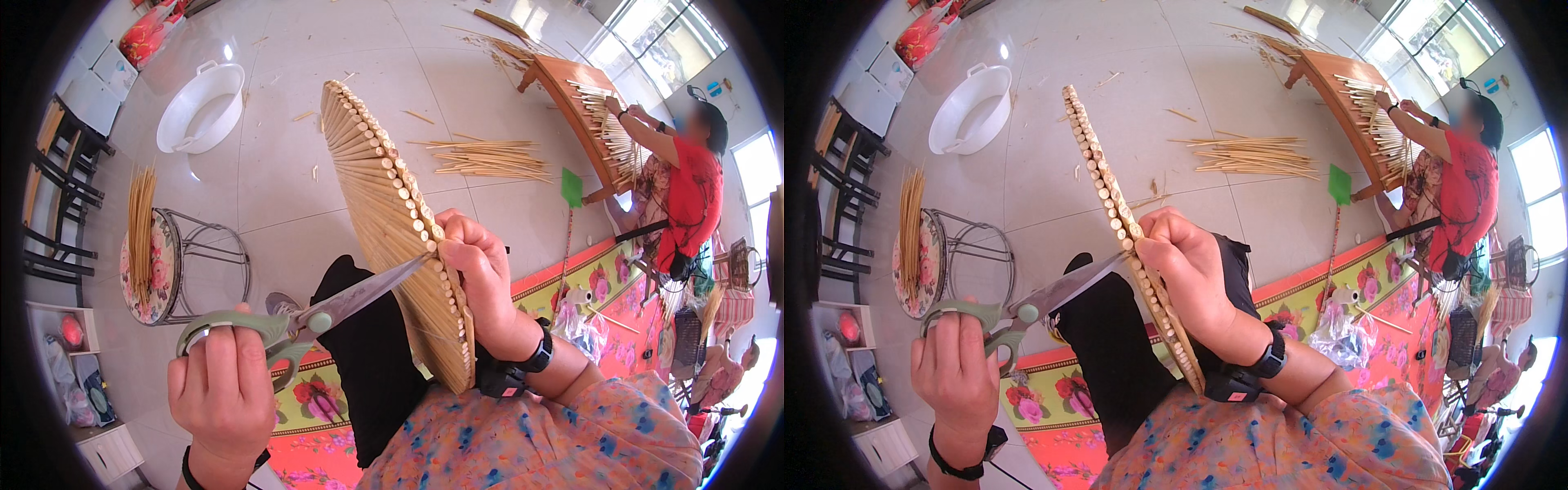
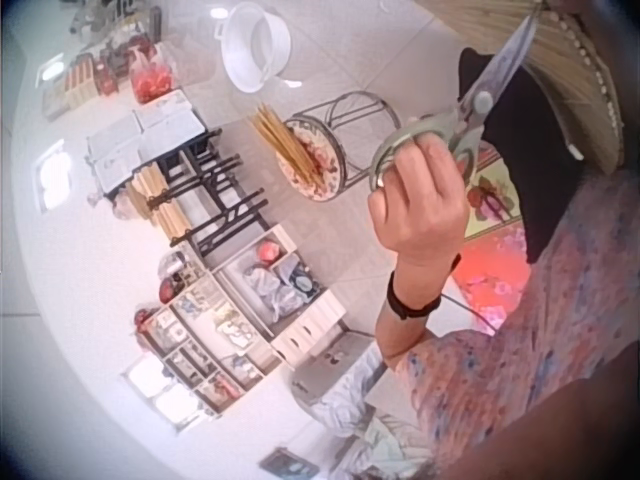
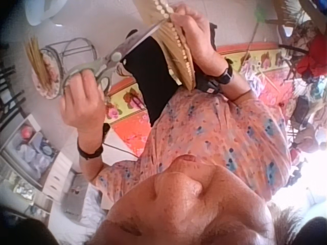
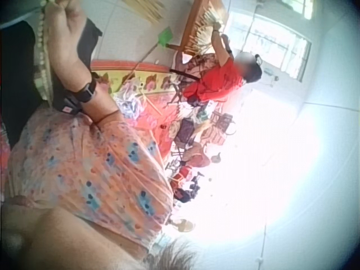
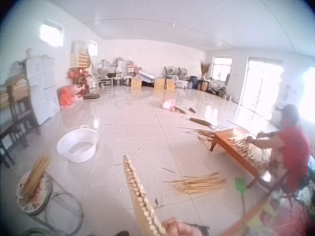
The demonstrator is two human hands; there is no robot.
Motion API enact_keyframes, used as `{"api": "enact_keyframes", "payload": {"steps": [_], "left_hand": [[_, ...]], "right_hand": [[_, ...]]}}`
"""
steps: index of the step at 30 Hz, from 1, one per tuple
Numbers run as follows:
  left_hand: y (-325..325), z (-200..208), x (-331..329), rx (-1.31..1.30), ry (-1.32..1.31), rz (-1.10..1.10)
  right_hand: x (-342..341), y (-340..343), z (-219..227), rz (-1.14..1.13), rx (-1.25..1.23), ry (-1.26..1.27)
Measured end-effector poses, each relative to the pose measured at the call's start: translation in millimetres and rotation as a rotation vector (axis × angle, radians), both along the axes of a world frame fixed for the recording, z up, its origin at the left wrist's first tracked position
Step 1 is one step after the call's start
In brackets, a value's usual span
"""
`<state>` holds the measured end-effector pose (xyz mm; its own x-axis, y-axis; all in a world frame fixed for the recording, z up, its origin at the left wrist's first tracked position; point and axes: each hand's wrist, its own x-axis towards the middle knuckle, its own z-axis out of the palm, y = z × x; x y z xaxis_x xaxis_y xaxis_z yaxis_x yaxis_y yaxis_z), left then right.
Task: The person is weaving a bamboo basket by threading a string through a circular bamboo frame and cutting the ends of bamboo sticks with scissors.
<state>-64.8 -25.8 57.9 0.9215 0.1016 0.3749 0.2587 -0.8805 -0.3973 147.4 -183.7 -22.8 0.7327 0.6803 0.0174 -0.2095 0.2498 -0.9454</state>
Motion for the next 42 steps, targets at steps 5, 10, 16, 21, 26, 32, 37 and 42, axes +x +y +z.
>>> {"api": "enact_keyframes", "payload": {"steps": [5,10,16,21,26,32,37,42], "left_hand": [[-0.9,2.6,1.2,0.016,-0.005,-0.018],[-1.6,3.6,1.4,0.061,-0.014,-0.027],[-12.4,15.2,3.4,0.097,0.045,-0.007],[-28.7,24.4,1.3,0.077,0.148,0.11],[-27.9,16.2,-7.7,-0.029,0.167,0.118],[-6.0,1.8,-16.7,-0.239,-0.056,0.031],[-4.7,-4.2,-19.0,-0.195,-0.062,0.034],[-9.8,-6.9,-22.9,-0.194,0.056,0.132]], "right_hand": [[-0.3,1.1,1.0,-0.002,-0.002,0.006],[-0.5,1.7,0.7,0.008,0.004,0.003],[-0.8,0.8,2.1,0.002,0.001,-0.01],[-3.1,-0.3,4.5,0.006,-0.038,-0.098],[-4.4,0.3,4.4,-0.008,-0.064,-0.129],[-4.5,-0.4,5.2,-0.005,-0.064,-0.062],[-0.5,-0.1,1.5,-0.006,-0.05,-0.075],[-2.2,0.0,3.6,-0.023,-0.046,-0.032]]}}
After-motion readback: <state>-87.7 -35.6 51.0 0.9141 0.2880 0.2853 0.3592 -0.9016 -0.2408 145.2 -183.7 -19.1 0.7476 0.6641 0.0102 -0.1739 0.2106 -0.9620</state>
